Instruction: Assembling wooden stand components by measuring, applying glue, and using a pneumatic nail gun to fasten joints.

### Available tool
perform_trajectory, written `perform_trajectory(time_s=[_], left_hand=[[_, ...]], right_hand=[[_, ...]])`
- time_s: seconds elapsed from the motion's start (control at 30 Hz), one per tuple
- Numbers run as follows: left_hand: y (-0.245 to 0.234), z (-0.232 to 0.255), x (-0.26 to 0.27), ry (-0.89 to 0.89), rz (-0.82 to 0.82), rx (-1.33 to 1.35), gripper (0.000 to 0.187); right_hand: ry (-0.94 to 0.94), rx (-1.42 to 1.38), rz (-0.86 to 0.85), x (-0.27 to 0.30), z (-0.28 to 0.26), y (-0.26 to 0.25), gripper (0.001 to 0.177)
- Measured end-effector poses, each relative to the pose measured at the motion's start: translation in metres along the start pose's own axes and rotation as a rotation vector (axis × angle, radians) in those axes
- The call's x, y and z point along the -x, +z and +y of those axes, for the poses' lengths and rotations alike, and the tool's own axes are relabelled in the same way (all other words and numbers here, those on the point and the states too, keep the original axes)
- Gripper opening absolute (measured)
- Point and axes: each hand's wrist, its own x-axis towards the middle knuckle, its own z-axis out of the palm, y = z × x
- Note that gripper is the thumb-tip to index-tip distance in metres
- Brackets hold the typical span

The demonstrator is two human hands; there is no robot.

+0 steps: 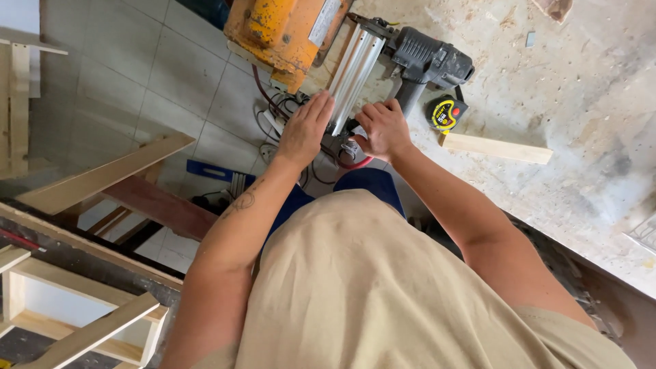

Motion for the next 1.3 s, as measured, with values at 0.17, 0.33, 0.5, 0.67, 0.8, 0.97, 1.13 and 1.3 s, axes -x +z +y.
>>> perform_trajectory(time_s=[0.17, 0.33, 0.5, 0.67, 0.8, 0.97, 1.13, 1.3], left_hand=[[0.017, -0.006, -0.002, -0.033, -0.091, 0.054, 0.063], [0.003, -0.004, -0.005, -0.015, -0.146, 0.080, 0.062], [-0.019, 0.010, 0.000, -0.115, -0.148, 0.016, 0.073], [-0.024, 0.016, 0.012, -0.164, -0.107, 0.102, 0.049], [-0.009, 0.016, -0.048, -0.082, 0.047, 0.155, 0.035], [-0.037, 0.043, -0.192, -0.062, 0.307, 0.384, 0.041], [-0.034, 0.058, -0.324, -0.401, 0.209, 0.454, 0.088], [0.109, -0.080, -0.443, -0.615, 0.492, 0.328, 0.148]], right_hand=[[0.004, -0.007, 0.020, 0.001, 0.001, 0.006, 0.041], [0.043, 0.049, -0.048, 0.000, -0.002, -0.001, 0.049], [0.253, -0.190, 0.117, 0.022, -0.008, -0.068, 0.060], [0.571, 0.057, -0.067, 0.154, 0.058, -0.113, 0.061], [0.583, 0.366, -0.242, 0.233, 0.105, -0.090, 0.053], [0.736, 0.101, 0.150, 0.248, 0.093, -0.123, 0.039], [0.934, -0.474, 0.469, 0.220, 0.025, -0.180, 0.049], [1.155, -1.244, 0.854, 0.223, -0.021, -0.140, 0.025]])
